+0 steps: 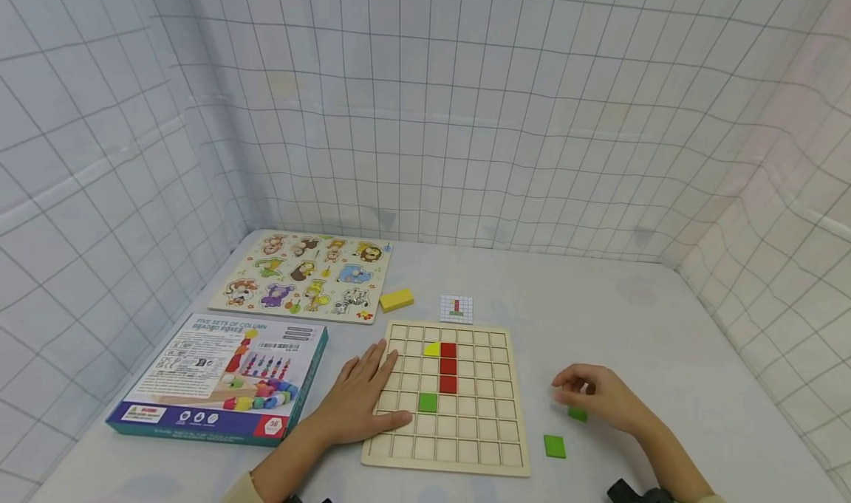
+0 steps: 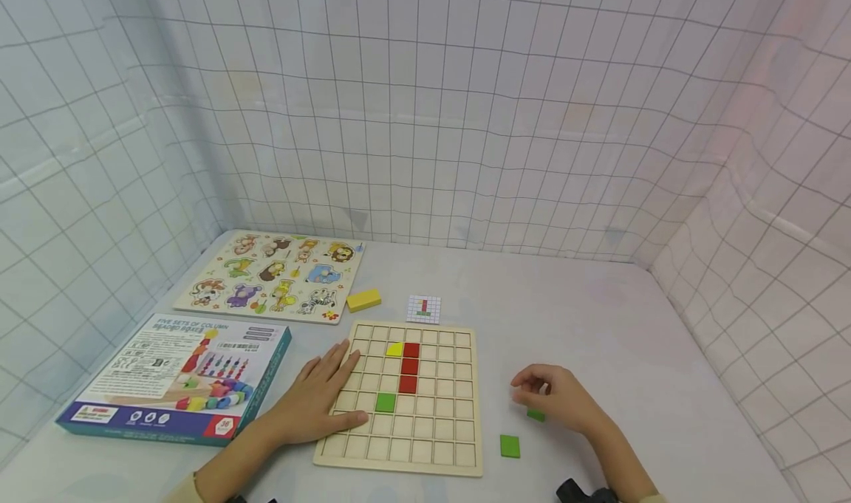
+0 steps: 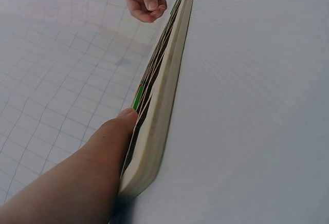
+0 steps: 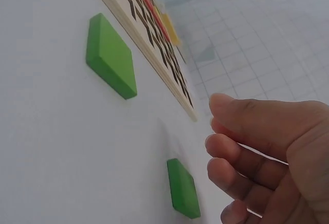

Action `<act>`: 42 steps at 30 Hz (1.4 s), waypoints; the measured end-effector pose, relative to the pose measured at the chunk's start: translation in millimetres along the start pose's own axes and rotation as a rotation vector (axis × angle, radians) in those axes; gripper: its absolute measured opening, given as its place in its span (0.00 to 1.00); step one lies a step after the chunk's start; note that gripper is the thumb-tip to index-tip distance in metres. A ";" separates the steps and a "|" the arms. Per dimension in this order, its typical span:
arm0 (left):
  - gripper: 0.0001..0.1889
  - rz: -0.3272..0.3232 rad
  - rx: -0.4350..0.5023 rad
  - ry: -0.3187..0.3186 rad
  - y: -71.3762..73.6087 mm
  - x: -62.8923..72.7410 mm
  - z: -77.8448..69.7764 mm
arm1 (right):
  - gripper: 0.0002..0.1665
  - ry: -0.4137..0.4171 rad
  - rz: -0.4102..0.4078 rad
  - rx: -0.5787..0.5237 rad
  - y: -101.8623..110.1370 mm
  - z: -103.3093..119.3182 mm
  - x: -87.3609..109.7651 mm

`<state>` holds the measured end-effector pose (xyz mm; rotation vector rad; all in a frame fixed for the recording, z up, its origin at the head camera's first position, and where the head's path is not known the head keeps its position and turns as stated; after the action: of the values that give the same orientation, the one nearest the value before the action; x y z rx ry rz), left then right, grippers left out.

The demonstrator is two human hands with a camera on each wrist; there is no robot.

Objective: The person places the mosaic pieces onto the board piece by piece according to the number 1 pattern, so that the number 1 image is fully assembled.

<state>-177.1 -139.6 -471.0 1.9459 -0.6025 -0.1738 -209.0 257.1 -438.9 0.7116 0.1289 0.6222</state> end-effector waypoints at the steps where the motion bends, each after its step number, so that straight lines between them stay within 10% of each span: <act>1: 0.54 -0.001 0.000 0.000 0.1 0.0 0.0 | 0.09 -0.002 0.001 -0.002 1.3 -1.6 1.7; 17: 0.54 -0.001 -0.003 -0.002 -0.7 0.5 1.2 | 0.19 -0.108 0.059 -0.059 3.8 -19.1 13.3; 42: 0.54 -0.003 -0.012 -0.002 -0.1 0.0 0.6 | 0.15 -0.017 0.077 -0.067 1.0 -13.0 6.9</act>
<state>-177.2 -140.1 -471.3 1.9356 -0.5987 -0.1815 -208.0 269.0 -447.4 0.6594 0.0645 0.6913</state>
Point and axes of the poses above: each hand's wrist, its own x-axis away from the middle knuckle, its own y-axis out of the back of the hand, z = x × y, the point moved 3 cm from there along -x, towards the middle knuckle, and after that the axes turned 11 degrees about z, right-handed, at the moved point
